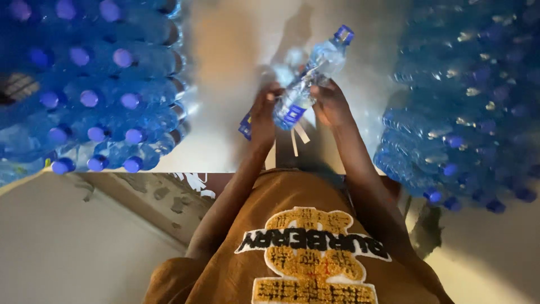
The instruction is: Applying labels to plastic water bottles and organizing them on a production table
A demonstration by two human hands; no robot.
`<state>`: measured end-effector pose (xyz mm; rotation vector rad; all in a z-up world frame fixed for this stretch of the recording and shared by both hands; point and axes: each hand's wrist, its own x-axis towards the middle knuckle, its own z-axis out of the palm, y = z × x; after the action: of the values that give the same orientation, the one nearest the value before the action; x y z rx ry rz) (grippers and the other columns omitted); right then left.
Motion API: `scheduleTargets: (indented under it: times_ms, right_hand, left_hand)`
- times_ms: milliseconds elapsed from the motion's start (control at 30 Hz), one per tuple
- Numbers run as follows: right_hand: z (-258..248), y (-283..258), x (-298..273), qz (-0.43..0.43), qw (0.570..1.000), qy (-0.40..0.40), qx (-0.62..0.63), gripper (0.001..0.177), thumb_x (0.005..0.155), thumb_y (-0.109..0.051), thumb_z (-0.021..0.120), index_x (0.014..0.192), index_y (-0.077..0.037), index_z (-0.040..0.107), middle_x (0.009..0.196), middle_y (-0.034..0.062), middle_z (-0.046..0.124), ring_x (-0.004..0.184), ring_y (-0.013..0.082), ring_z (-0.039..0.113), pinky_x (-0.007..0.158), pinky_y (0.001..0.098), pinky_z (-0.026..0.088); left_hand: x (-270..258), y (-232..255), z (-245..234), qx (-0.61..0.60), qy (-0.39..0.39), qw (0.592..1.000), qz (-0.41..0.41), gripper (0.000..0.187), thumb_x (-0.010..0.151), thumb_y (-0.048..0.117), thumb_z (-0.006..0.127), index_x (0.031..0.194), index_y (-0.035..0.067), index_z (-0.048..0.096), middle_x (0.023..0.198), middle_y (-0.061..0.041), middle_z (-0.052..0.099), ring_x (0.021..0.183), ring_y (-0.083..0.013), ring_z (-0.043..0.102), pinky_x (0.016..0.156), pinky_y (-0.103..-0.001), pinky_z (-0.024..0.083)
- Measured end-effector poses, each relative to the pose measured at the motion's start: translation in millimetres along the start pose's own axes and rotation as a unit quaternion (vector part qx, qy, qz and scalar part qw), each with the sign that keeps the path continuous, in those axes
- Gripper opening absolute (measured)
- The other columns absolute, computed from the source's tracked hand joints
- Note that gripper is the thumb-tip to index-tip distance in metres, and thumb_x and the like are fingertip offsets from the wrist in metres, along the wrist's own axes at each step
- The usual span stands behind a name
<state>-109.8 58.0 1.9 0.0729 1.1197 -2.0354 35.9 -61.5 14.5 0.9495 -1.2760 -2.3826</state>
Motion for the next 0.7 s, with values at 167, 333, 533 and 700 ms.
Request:
scheduleTargets:
  times_ms: [167,333,533,700]
  right_hand:
    - [103,-33,62,-0.134,0.916,-0.098,-0.365,0.039,0.089,-0.039,0.097,0.087,-0.020,0.063,0.079,-0.0098,0.054,0.075,0.0046,0.050,0.069,0.0260,0.036]
    - [154,25,145,-0.213,0.843,-0.036,-0.492,0.032,0.084,-0.016,0.096,0.105,-0.014,0.073,0.100,0.0034,0.074,0.097,0.0196,0.069,0.080,0.0362,0.052]
    - [190,82,228,-0.292,0.778,-0.049,-0.554,0.059,0.085,-0.016,0.089,0.078,-0.020,0.030,0.070,-0.0022,0.031,0.072,0.0140,0.031,0.065,0.0435,0.022]
    - [196,85,221,-0.254,0.774,0.004,-0.580,0.045,0.084,-0.018,0.081,0.076,-0.019,0.036,0.063,-0.0025,0.038,0.066,0.0153,0.033,0.061,0.0426,0.026]
  left_hand:
    - [15,29,-65,0.062,0.206,0.976,0.041,0.028,0.112,0.041,0.059,0.121,0.019,0.074,0.121,0.000,0.078,0.102,-0.0150,0.073,0.084,-0.031,0.054]
    - [7,32,-108,0.049,0.204,0.976,0.052,0.038,0.110,0.047,0.063,0.120,0.012,0.072,0.103,-0.002,0.073,0.089,-0.0133,0.066,0.075,-0.029,0.051]
    - [6,-8,-128,0.022,0.212,0.977,-0.010,0.020,0.104,0.030,0.068,0.115,0.014,0.070,0.105,-0.004,0.078,0.088,-0.0153,0.071,0.073,-0.029,0.050]
    - [8,17,-119,0.122,0.185,0.974,-0.048,0.033,0.104,0.042,0.065,0.120,0.013,0.072,0.111,-0.003,0.079,0.094,-0.0177,0.076,0.078,-0.032,0.055]
